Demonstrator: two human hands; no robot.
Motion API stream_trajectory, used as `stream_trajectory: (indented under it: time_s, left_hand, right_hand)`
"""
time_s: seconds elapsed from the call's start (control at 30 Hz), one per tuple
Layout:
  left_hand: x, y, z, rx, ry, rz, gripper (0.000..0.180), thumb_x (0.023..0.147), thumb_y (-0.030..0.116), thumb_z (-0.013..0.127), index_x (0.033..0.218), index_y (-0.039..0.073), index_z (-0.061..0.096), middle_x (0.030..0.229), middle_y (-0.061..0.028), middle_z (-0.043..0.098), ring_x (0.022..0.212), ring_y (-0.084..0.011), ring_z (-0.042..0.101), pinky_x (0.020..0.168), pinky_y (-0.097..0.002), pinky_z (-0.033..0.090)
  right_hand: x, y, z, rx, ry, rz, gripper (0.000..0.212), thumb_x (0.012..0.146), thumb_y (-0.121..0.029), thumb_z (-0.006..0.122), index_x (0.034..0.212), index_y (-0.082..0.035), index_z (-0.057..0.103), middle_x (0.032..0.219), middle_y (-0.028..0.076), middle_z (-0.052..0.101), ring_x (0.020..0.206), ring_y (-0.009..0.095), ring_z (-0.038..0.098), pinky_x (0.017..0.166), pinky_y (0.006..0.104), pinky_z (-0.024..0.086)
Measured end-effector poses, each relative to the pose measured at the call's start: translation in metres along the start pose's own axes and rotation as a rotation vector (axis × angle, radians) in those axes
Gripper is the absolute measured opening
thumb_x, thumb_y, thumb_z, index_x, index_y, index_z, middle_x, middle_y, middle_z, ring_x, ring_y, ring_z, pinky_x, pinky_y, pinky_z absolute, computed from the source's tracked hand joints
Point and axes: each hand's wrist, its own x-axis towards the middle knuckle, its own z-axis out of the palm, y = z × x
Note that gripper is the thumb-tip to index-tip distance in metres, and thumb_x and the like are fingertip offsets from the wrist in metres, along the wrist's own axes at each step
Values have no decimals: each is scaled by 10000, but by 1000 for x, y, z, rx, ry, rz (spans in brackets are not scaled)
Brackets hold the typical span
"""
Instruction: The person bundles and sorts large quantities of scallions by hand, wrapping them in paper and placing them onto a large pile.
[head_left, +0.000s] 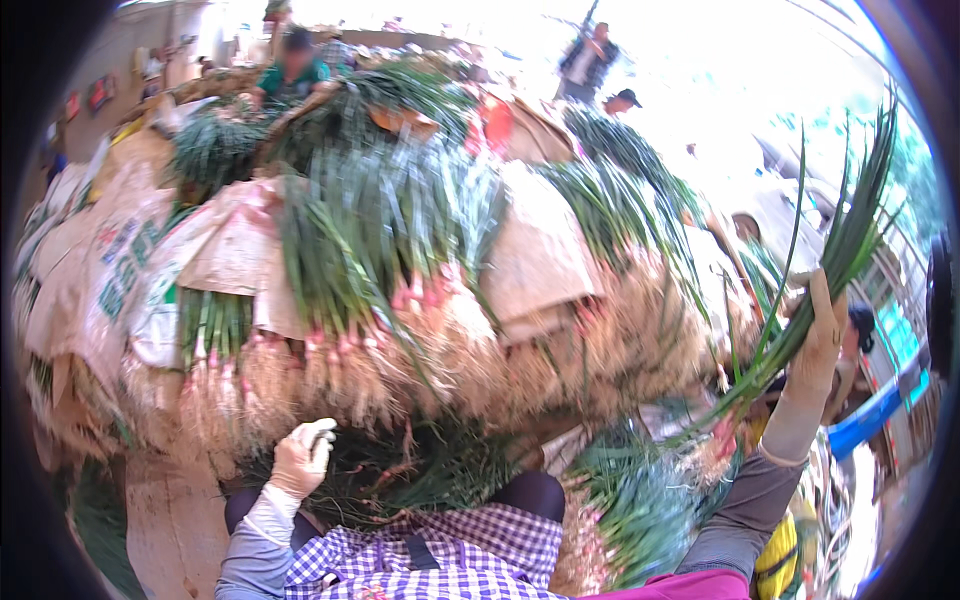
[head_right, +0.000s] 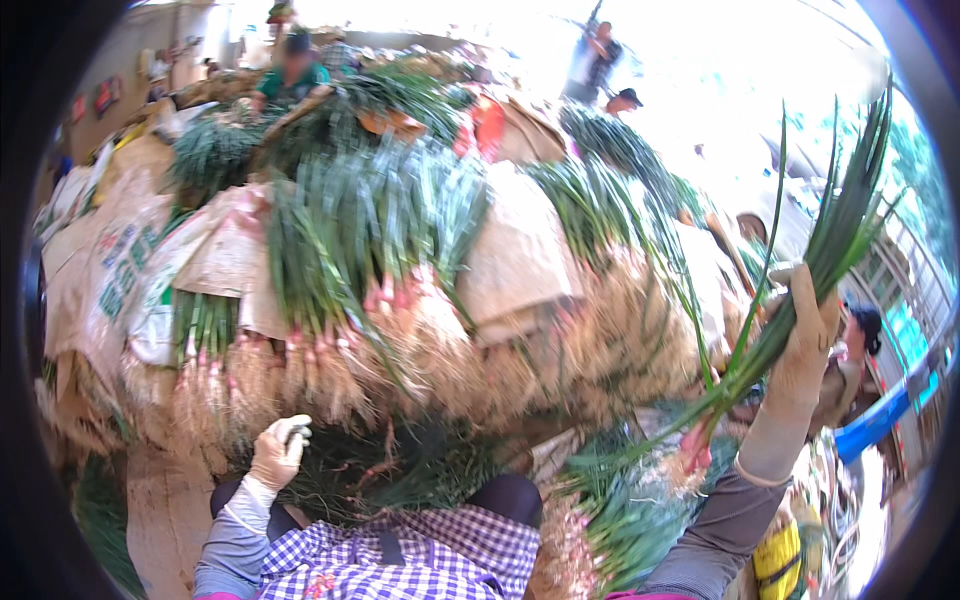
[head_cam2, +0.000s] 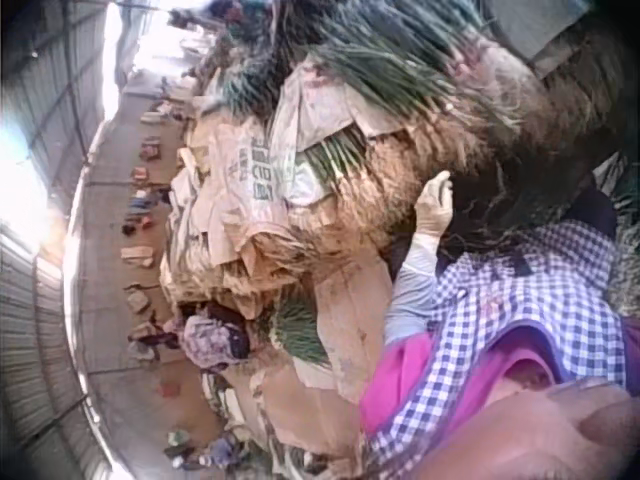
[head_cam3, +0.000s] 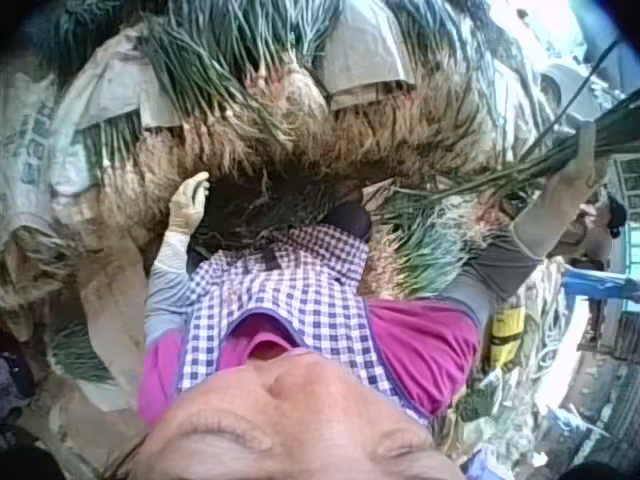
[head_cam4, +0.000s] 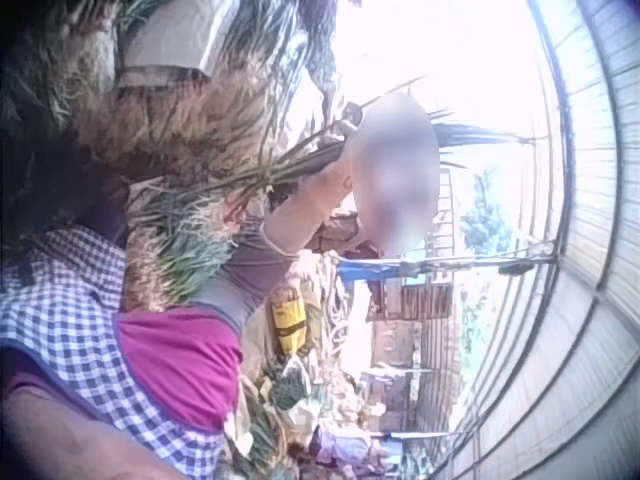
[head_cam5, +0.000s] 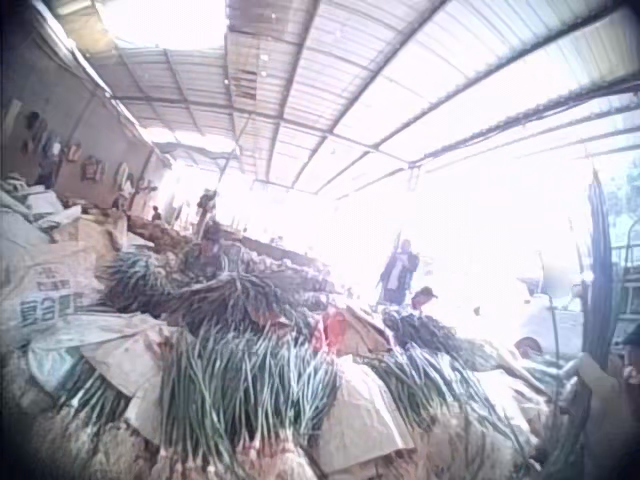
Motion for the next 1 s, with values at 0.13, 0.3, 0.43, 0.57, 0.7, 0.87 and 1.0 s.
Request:
stream_trajectory:
  time_s: [0.13,0.3,0.43,0.57,0.7,0.87,1.0]
  left_hand:
    - [-4,-11,-18,41,54,-20,262,834,-28,516,1073,39,596,857,-116,650,734,-189,656,672,-294,531]
    - [6,-26,-13,-22,48,-167,227,826,29,544,1043,32,609,859,-144,657,772,-256,662,717,-329,518]
    - [5,-38,-16,-16,48,-241,218,842,30,532,1047,16,603,849,-141,662,736,-226,659,690,-320,517]
    - [18,-35,7,-10,-32,-212,213,863,12,503,1053,-8,597,882,-156,654,729,-217,650,649,-298,524]
    - [6,-54,13,-20,-73,-325,236,861,3,487,1073,-31,586,887,-154,630,733,-190,626,649,-282,523]
    - [0,-82,29,195,-231,-394,219,861,5,471,1046,-43,579,823,-126,622,680,-170,599,619,-273,488]
    - [4,-76,87,210,-333,-611,229,844,-16,459,1037,-74,567,812,-147,616,680,-181,613,634,-274,496]
  right_hand:
    - [26,-44,141,116,-144,90,389,859,-355,620,1102,-64,534,851,39,603,630,97,500,555,246,408]
    - [114,52,274,-699,-449,-243,590,773,-525,658,968,31,644,892,197,664,849,324,638,756,394,473]
    - [48,86,275,-222,-658,-256,451,834,-284,639,1138,45,581,945,170,656,856,225,624,764,313,474]
    - [2,169,138,-184,-556,-127,218,819,-159,582,930,19,642,675,45,612,599,119,559,570,255,450]
    - [-60,306,-16,-325,-585,538,160,766,-123,571,787,22,635,610,63,585,553,137,530,537,283,448]
    - [-184,522,-159,-1016,-380,657,200,733,-150,567,825,-39,705,764,196,654,715,323,659,701,371,517]
    - [-220,615,-174,-1162,-420,856,299,754,-139,555,1022,-118,686,1109,186,616,1033,335,589,894,394,475]
